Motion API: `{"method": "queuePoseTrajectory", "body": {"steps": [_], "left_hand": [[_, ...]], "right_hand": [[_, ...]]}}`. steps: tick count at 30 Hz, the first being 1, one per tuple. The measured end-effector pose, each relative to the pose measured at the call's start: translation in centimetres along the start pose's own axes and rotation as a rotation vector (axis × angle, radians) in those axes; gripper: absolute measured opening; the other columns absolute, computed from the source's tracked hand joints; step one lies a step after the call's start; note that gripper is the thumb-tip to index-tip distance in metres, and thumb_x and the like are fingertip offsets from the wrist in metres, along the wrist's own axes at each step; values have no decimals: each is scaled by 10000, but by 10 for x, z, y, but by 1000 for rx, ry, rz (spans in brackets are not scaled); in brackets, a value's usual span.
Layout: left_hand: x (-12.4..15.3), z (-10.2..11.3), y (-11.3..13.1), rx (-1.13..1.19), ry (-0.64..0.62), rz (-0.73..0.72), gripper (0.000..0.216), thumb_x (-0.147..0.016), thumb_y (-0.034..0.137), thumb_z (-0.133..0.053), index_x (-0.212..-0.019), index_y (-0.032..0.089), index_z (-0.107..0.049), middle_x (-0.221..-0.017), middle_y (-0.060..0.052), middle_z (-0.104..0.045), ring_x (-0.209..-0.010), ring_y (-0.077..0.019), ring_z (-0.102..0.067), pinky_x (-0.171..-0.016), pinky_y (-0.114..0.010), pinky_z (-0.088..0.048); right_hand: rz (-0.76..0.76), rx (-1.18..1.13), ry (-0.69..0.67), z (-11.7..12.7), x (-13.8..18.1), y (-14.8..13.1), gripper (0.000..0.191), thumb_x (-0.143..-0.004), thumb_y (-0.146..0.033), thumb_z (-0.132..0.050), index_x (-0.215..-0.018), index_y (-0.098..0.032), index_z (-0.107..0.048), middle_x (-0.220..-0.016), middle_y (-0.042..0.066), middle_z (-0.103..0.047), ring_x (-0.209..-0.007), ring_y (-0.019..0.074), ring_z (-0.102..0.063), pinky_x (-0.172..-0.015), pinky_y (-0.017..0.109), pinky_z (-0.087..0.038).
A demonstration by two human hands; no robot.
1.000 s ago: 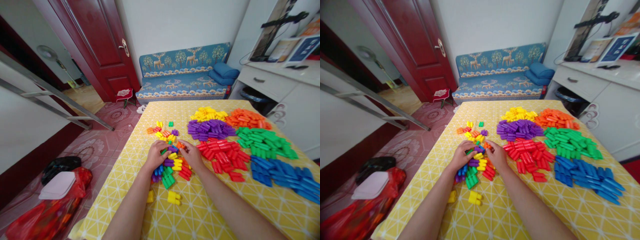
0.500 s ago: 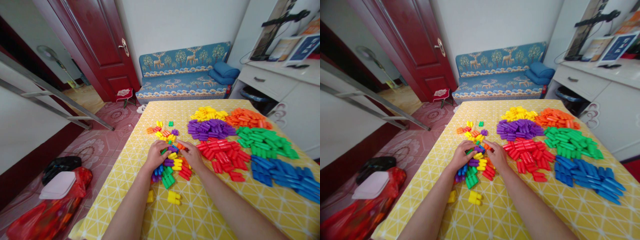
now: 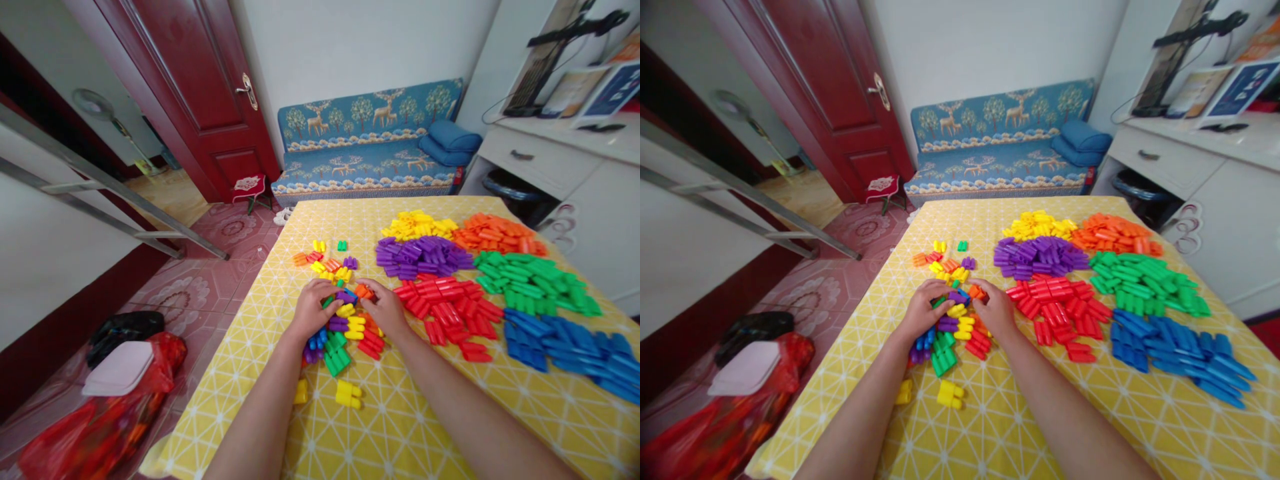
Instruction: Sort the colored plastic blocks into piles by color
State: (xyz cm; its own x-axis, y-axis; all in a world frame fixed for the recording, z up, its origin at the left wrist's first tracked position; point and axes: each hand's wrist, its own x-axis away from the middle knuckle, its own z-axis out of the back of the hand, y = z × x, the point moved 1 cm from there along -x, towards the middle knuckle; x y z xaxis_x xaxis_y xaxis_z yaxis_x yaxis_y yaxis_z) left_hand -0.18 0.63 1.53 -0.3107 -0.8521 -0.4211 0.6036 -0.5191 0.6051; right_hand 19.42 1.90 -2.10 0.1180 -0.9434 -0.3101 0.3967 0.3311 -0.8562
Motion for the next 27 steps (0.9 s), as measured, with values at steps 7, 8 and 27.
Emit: {"method": "queuePoseTrajectory", "body": {"steps": [7, 8, 27], "left_hand": [[1, 0, 0, -2, -6, 1, 206, -810, 258, -673, -1008, 226, -717, -992, -43, -713, -1013, -216, -571, -943, -377, -439], [1, 0, 0, -3, -5, 2, 206, -809, 257, -673, -1008, 227, -717, -990, -43, -713, -1013, -216, -571, -944, -377, -439], [0, -1, -1, -14, -6, -8, 208, -806, 254, -675, -1008, 237, -718, -988, -45, -711, -1000, -215, -584, -942, -386, -442]], "right_hand": [[-27, 8, 4, -2, 0, 3, 451, -732, -132, -508, -1153, -249, -618, -1119, 11, -686, -1012, 200, -647, -875, 329, -522], [-30, 8, 6, -2, 1, 4, 451, -733, -133, -509, -1156, -247, -617, -1122, 12, -685, -1011, 199, -647, -872, 327, -523], [-57, 67, 1, 0, 0, 0, 447, -737, -154, -529, -1165, -243, -621, -1121, 18, -691, -956, 193, -664, -835, 315, -531]]}}
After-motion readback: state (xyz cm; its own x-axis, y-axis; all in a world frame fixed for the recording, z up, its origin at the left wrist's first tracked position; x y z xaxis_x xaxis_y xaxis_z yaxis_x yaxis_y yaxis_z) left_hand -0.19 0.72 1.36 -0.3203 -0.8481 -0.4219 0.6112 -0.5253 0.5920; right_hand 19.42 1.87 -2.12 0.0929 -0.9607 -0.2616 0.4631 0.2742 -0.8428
